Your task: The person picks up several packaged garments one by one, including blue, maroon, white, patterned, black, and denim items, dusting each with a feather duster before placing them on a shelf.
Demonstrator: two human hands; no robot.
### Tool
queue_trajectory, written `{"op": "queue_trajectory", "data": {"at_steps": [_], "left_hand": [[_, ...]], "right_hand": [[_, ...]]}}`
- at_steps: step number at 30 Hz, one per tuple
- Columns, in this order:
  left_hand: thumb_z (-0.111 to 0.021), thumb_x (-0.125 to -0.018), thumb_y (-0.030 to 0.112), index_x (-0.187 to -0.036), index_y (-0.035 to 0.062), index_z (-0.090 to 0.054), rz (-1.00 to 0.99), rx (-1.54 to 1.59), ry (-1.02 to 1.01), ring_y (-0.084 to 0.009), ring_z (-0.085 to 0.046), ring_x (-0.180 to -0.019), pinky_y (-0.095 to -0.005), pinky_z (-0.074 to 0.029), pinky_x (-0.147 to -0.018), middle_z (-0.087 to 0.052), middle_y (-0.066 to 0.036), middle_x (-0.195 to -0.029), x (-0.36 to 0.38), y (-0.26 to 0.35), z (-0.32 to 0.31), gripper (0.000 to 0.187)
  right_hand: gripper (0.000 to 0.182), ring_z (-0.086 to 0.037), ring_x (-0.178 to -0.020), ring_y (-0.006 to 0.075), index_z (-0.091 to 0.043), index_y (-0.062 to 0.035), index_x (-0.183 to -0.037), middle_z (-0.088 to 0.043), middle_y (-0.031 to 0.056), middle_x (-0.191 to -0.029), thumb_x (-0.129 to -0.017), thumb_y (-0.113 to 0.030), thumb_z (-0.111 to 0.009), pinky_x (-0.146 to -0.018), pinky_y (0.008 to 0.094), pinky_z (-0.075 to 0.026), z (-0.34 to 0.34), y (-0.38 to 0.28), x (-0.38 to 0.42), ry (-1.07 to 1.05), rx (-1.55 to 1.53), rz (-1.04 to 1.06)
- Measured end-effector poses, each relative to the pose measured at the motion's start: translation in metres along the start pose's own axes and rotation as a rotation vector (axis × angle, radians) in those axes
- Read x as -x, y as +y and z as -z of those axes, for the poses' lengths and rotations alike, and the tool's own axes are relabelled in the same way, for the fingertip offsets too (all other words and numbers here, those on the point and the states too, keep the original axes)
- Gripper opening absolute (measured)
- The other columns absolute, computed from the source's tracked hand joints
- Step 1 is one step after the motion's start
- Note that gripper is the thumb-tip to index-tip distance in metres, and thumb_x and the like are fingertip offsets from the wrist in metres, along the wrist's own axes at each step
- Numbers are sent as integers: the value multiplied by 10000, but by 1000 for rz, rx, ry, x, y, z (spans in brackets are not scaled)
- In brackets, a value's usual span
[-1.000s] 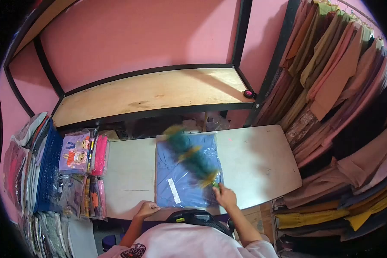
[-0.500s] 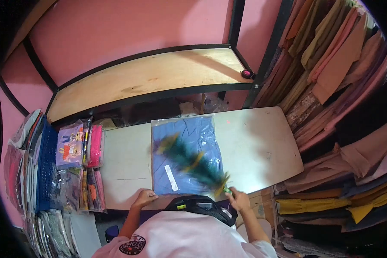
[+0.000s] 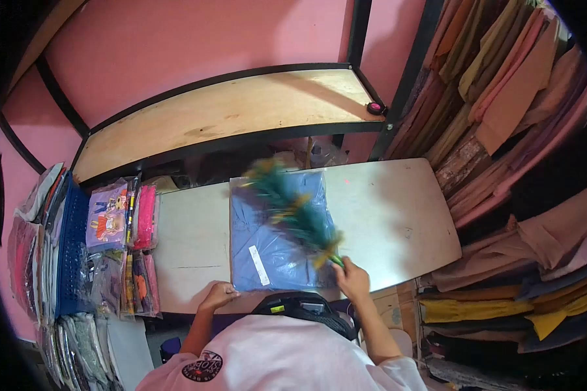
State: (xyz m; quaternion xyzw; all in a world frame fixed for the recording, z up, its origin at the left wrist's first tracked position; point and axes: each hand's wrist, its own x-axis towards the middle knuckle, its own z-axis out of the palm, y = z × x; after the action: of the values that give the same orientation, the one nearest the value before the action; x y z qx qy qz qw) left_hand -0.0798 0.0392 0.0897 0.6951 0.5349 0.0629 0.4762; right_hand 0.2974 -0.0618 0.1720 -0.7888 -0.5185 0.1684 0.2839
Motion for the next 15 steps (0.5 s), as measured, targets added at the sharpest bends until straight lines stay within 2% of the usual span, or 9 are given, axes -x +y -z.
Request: {"op": "queue_trajectory", "data": {"at_steps": [2,3,5,7,9,13,15], "left_hand": [[-701,-674,193,-676,23,-602,13,-2,-17,-127,-524,-562,-281,-413,-524,-580,-58,-610,1,5,3,197],[-708,-669,209,-698,27,-613,20,-3,-29,-154,-569,-606,-289,-437,-564,-607,-85,-651,2,8,4,207],[-703,-673,202,-706,24,-614,11,26,-25,-151,-570,-609,-287,-439,-565,-611,-86,-659,6,13,4,202],[-699,-676,195,-714,22,-614,1,57,-16,-149,-570,-612,-286,-441,-566,-615,-87,-667,6,14,4,197],[-682,-689,164,-677,17,-584,-68,-10,52,-106,-497,-532,-271,-403,-498,-563,-46,-586,7,11,2,178],[-678,-691,168,-674,19,-571,-94,39,86,-107,-497,-538,-267,-404,-504,-560,-47,-586,10,7,-2,184],[-661,-693,164,-711,16,-603,-14,-14,34,-157,-567,-594,-285,-440,-561,-603,-90,-649,9,9,1,160]], "right_hand": [[309,-561,-578,362,-507,-99,-881,-569,162,-610,-826,-400,-465,-513,447,-431,-21,-23,-22,-9,104,158],[312,-573,-613,360,-497,-95,-886,-582,167,-646,-829,-399,-460,-532,458,-441,-25,-38,-33,-147,188,118],[345,-580,-656,372,-494,-96,-895,-589,186,-678,-837,-430,-429,-560,472,-452,-33,-46,-51,-189,209,108],[390,-583,-687,388,-495,-98,-906,-591,205,-699,-842,-468,-389,-591,487,-458,-49,-35,-68,-187,276,-11],[417,-578,-709,410,-496,-98,-916,-592,224,-736,-841,-490,-373,-614,498,-455,-45,-12,-74,-104,237,-143],[387,-570,-711,426,-501,-98,-917,-590,226,-723,-843,-462,-391,-610,497,-447,-23,21,-67,49,197,-323],[382,-582,-721,401,-504,-99,-954,-593,222,-734,-843,-448,-397,-621,488,-451,-19,30,-56,27,210,-354]]}}
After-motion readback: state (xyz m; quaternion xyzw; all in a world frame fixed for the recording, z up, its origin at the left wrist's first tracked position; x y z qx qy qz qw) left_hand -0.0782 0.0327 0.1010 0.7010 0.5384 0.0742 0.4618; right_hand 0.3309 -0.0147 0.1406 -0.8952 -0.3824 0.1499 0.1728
